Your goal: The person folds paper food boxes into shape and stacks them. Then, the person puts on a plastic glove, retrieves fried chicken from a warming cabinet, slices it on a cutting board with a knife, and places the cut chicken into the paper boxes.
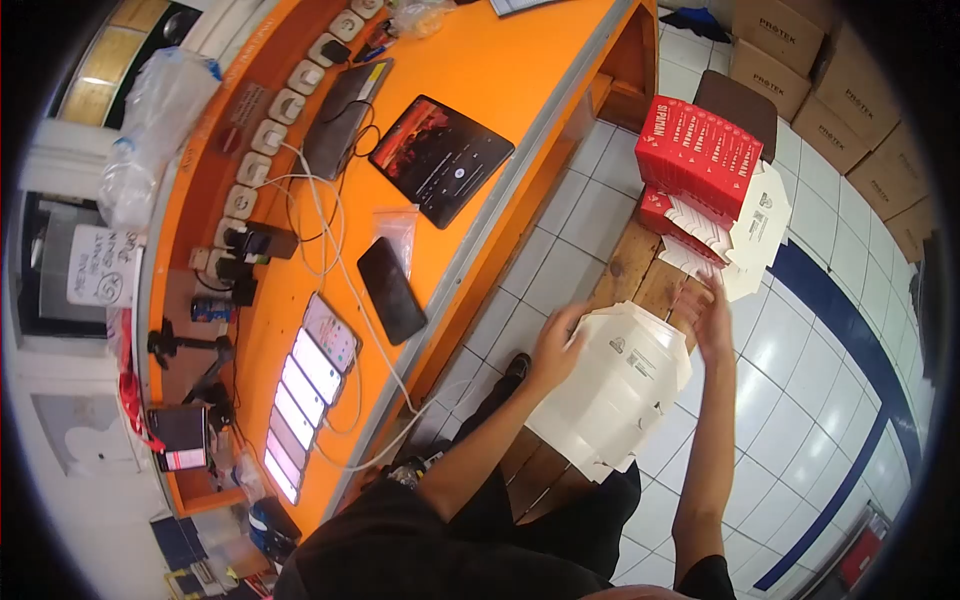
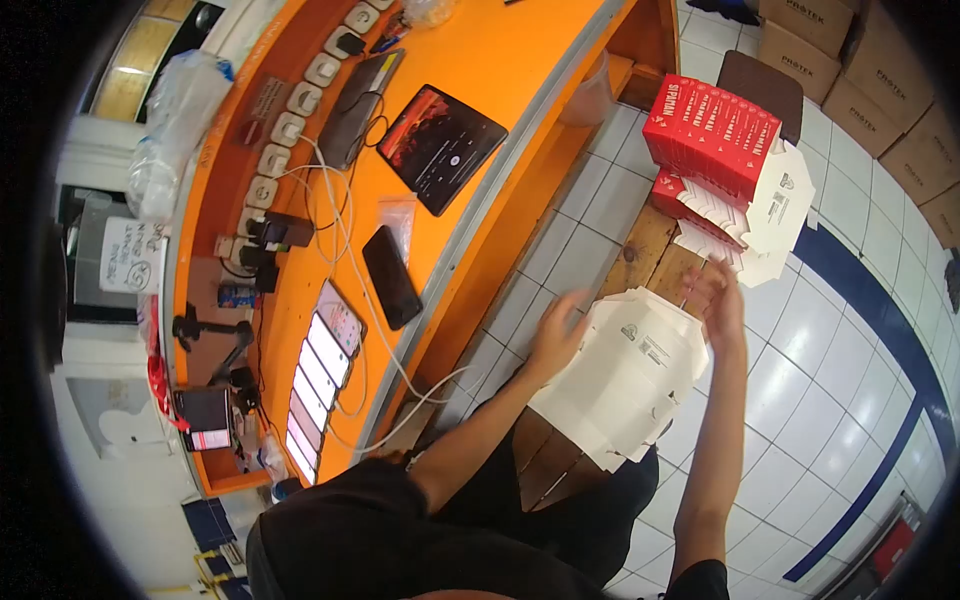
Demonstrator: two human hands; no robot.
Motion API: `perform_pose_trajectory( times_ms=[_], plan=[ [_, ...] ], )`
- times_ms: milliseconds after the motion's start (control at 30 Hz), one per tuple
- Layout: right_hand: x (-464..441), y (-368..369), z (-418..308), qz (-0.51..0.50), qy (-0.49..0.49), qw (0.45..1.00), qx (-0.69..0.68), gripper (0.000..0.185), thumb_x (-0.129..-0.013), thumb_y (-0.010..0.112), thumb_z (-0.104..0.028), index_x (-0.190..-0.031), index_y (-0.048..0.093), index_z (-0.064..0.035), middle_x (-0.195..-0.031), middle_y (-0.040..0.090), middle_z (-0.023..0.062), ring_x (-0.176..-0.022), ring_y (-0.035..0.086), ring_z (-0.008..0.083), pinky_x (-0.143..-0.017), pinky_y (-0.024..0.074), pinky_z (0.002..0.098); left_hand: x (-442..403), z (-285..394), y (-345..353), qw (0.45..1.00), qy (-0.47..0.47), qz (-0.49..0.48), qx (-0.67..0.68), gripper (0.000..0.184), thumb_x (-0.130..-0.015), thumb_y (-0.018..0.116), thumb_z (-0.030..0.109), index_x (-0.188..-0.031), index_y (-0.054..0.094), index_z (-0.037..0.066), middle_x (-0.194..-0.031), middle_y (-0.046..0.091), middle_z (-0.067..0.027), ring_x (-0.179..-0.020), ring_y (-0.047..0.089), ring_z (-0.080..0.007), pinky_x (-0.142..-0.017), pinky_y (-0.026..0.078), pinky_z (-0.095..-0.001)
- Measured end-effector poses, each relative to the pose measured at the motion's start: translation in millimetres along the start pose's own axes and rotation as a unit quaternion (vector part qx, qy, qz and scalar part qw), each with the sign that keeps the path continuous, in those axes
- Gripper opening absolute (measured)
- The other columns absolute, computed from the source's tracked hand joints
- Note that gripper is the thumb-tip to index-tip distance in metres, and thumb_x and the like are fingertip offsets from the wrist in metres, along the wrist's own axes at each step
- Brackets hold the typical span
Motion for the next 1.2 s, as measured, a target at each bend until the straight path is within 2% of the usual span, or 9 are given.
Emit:
perform_pose_trajectory(
  times_ms=[100, 133, 300, 433, 533, 733, 933, 1100, 1200],
  plan=[
    [47.1, -35.6, 59.8, 0.014, 0.063, 0.998, 0.027, 0.054, -0.108, 0.047, -0.046, -0.144, 0.049, -0.0057, -0.120, 0.066, 0.0174, -0.107, 0.067, 0.0280, -0.099, 0.0552, 0.0435, 184.5, -24.6, -92.0, 0.983, -0.144, -0.015, -0.114, 0.034, -0.093, 0.067, 0.006, -0.127, 0.067, 0.004, -0.118, 0.069, -0.0165, -0.111, 0.067, -0.0341, -0.097, 0.053, -0.0393],
    [57.6, -64.3, 90.0, 0.019, 0.078, 0.996, 0.045, 0.052, -0.107, 0.048, -0.045, -0.142, 0.050, -0.0069, -0.117, 0.066, 0.0161, -0.104, 0.067, 0.0283, -0.098, 0.0556, 0.0443, 232.3, -3.3, -130.7, 0.978, -0.127, -0.017, -0.167, 0.030, -0.093, 0.068, 0.010, -0.123, 0.069, 0.004, -0.113, 0.070, -0.0157, -0.109, 0.068, -0.0342, -0.095, 0.054, -0.0393],
    [225.5, -191.4, 184.3, 0.106, 0.157, 0.979, 0.073, 0.046, -0.105, 0.047, -0.042, -0.138, 0.054, -0.0103, -0.119, 0.065, 0.0164, -0.102, 0.067, 0.0297, -0.091, 0.0576, 0.0466, 434.3, 20.1, -285.8, 0.885, -0.396, 0.051, -0.239, 0.022, -0.091, 0.067, 0.013, -0.111, 0.073, 0.006, -0.100, 0.074, -0.0207, -0.096, 0.073, -0.0366, -0.084, 0.057, -0.0438],
    [400.4, -285.7, 237.8, 0.226, 0.271, 0.922, 0.161, 0.041, -0.100, 0.052, -0.046, -0.128, 0.060, -0.0183, -0.112, 0.069, 0.0123, -0.099, 0.067, 0.0302, -0.085, 0.0570, 0.0496, 507.1, 18.8, -317.2, 0.872, -0.414, 0.047, -0.256, 0.021, -0.089, 0.066, 0.013, -0.108, 0.073, 0.005, -0.095, 0.074, -0.0236, -0.095, 0.072, -0.0406, -0.084, 0.057, -0.0475],
    [532.5, -334.1, 274.9, 0.274, 0.323, 0.874, 0.238, 0.042, -0.099, 0.049, -0.037, -0.129, 0.062, -0.0106, -0.104, 0.070, 0.0151, -0.086, 0.068, 0.0304, -0.077, 0.0571, 0.0476, 533.4, 10.9, -315.8, 0.892, -0.367, 0.027, -0.262, 0.020, -0.088, 0.060, 0.013, -0.102, 0.071, 0.003, -0.099, 0.072, -0.0260, -0.098, 0.069, -0.0455, -0.087, 0.054, -0.0535],
    [634.2, -290.3, 295.2, 0.264, 0.380, 0.833, 0.304, 0.038, -0.098, 0.054, -0.038, -0.122, 0.064, -0.0092, -0.097, 0.069, 0.0125, -0.079, 0.067, 0.0270, -0.069, 0.0543, 0.0430, 543.6, -36.5, -325.2, 0.951, -0.266, 0.089, -0.131, 0.022, -0.092, 0.061, 0.015, -0.108, 0.066, 0.002, -0.093, 0.070, -0.0229, -0.090, 0.069, -0.0432, -0.079, 0.054, -0.0483],
    [574.8, -206.8, 257.0, 0.138, 0.369, 0.803, 0.447, 0.036, -0.097, 0.058, -0.038, -0.114, 0.066, -0.0077, -0.090, 0.067, 0.0099, -0.072, 0.066, 0.0236, -0.061, 0.0516, 0.0385, 658.1, -69.4, -383.6, 0.926, -0.343, 0.156, -0.026, 0.023, -0.093, 0.062, 0.016, -0.111, 0.068, 0.003, -0.099, 0.071, -0.0230, -0.095, 0.069, -0.0419, -0.084, 0.055, -0.0477],
    [514.6, -147.7, 242.0, 0.065, 0.277, 0.813, 0.509, 0.034, -0.096, 0.062, -0.038, -0.108, 0.068, -0.0065, -0.083, 0.066, 0.0077, -0.067, 0.064, 0.0207, -0.054, 0.0493, 0.0347, 854.2, -125.4, -360.2, 0.889, -0.421, 0.091, -0.158, 0.028, -0.097, 0.056, 0.023, -0.115, 0.069, 0.004, -0.106, 0.071, -0.0237, -0.102, 0.068, -0.0430, -0.089, 0.054, -0.0521],
    [480.8, -88.1, 211.2, 0.011, 0.120, 0.791, 0.600, 0.033, -0.096, 0.063, -0.036, -0.104, 0.068, -0.0051, -0.080, 0.065, 0.0064, -0.063, 0.061, 0.0163, -0.050, 0.0461, 0.0316, 940.9, -94.2, -310.9, 0.845, -0.514, 0.011, -0.147, 0.033, -0.098, 0.055, 0.025, -0.121, 0.067, 0.003, -0.118, 0.068, -0.0260, -0.110, 0.066, -0.0445, -0.093, 0.053, -0.0519]
  ],
)
Point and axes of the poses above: each hand's wrist, its own x-axis away from the middle knuckle, its own y-axis out of the palm, z = x × y, the point moved 7 cm from there along -x, towards the middle knuckle
